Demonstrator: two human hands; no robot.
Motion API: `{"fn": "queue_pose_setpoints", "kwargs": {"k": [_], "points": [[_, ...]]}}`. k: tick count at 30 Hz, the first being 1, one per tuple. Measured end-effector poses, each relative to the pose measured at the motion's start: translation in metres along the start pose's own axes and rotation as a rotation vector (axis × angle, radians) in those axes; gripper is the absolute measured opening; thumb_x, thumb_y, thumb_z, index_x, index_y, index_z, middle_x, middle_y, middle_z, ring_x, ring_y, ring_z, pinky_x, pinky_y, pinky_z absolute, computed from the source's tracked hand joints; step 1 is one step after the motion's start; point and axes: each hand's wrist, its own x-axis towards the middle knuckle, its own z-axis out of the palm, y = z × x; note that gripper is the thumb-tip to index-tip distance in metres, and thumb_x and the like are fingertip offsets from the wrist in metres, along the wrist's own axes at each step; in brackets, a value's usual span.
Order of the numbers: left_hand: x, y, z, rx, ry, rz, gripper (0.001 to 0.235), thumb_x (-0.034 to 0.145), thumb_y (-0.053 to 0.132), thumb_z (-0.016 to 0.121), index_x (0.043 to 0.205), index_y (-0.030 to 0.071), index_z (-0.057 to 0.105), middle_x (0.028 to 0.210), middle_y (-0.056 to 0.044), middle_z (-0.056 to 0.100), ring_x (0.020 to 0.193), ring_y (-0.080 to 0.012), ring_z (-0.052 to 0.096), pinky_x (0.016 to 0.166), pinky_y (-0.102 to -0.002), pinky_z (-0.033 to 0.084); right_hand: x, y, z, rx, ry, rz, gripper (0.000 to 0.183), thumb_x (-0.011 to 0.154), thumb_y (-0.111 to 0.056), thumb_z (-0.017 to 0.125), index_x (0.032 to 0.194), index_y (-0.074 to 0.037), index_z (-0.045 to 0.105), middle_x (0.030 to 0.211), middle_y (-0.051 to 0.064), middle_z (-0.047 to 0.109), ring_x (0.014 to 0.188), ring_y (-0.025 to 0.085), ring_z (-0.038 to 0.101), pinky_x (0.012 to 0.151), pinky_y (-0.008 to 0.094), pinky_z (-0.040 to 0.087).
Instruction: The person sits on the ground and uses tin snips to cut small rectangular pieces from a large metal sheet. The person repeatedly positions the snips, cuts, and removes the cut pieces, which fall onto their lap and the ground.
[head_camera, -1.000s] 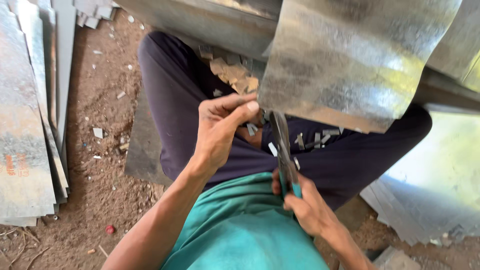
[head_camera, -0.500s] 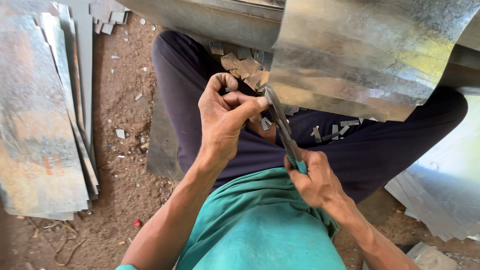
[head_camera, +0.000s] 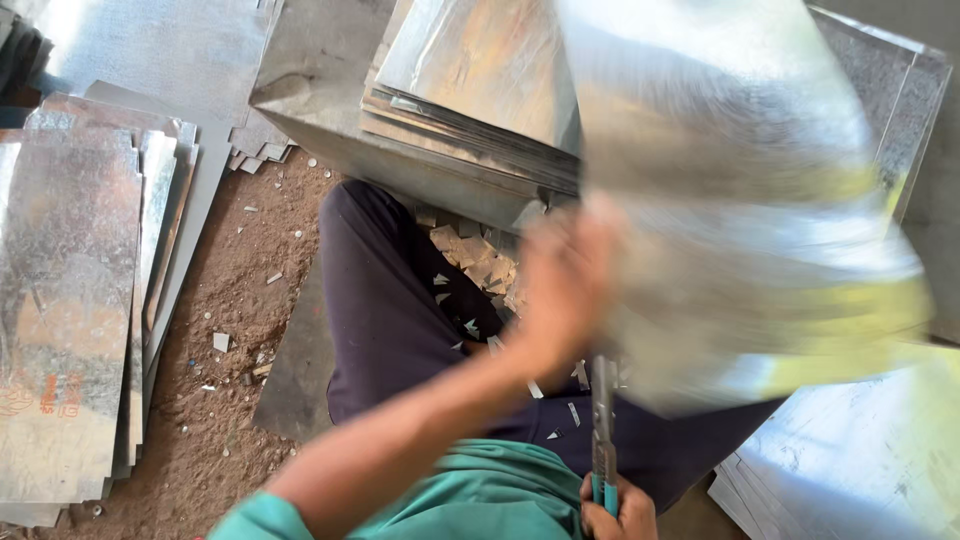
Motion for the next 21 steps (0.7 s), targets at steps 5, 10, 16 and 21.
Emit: {"fn": "queue_pose_setpoints", "kwargs": {"k": [5, 10, 16, 21], "points": [[-0.067, -0.012, -0.009, -0.532, -0.495, -0.846, 0.035, 0.094, 0.035, 0.066, 0.117, 0.008, 0.066, 0.099, -0.003, 0.07, 0.085, -0.0143, 0.072, 0.076, -0.03, 0.06, 0.013, 0.037, -0.014, 0.191, -0.15, 0.07, 0.021, 0.067, -0.006, 0.066, 0.085, 0.004, 0.071, 0.058, 0.014, 0.066, 0.054, 0.022, 0.067, 0.056, 0.035, 0.055], [-0.038, -0.058, -0.09, -0.652, 0.285, -0.632, 0.051, 0.097, 0.032, 0.075, 0.124, -0.008, 0.06, 0.098, -0.01, 0.065, 0.086, -0.0198, 0.066, 0.08, -0.036, 0.061, -0.005, -0.017, -0.009, 0.129, 0.094, 0.063, 0.022, 0.067, -0.001, 0.06, 0.086, 0.005, 0.069, 0.062, 0.015, 0.066, 0.053, 0.023, 0.065, 0.056, 0.038, 0.057], [0.039, -0.059, -0.143, -0.529, 0.358, -0.426, 0.031, 0.093, 0.016, 0.073, 0.115, -0.005, 0.071, 0.098, -0.011, 0.075, 0.085, -0.0172, 0.073, 0.076, -0.03, 0.061, 0.02, -0.148, -0.013, -0.301, -0.272, -0.036, 0.022, 0.075, -0.012, 0.055, 0.086, 0.004, 0.066, 0.067, 0.013, 0.067, 0.062, 0.019, 0.065, 0.062, 0.035, 0.056], [0.005, -0.056, -0.161, -0.432, 0.188, -0.425, 0.016, 0.093, 0.005, 0.074, 0.106, -0.004, 0.076, 0.089, -0.009, 0.075, 0.077, -0.0121, 0.07, 0.072, -0.026, 0.06, 0.045, -0.233, 0.005, -0.332, -0.505, 0.014, 0.054, 0.064, -0.013, 0.051, 0.116, -0.005, 0.062, 0.092, 0.01, 0.071, 0.071, 0.018, 0.063, 0.067, 0.035, 0.055]]}}
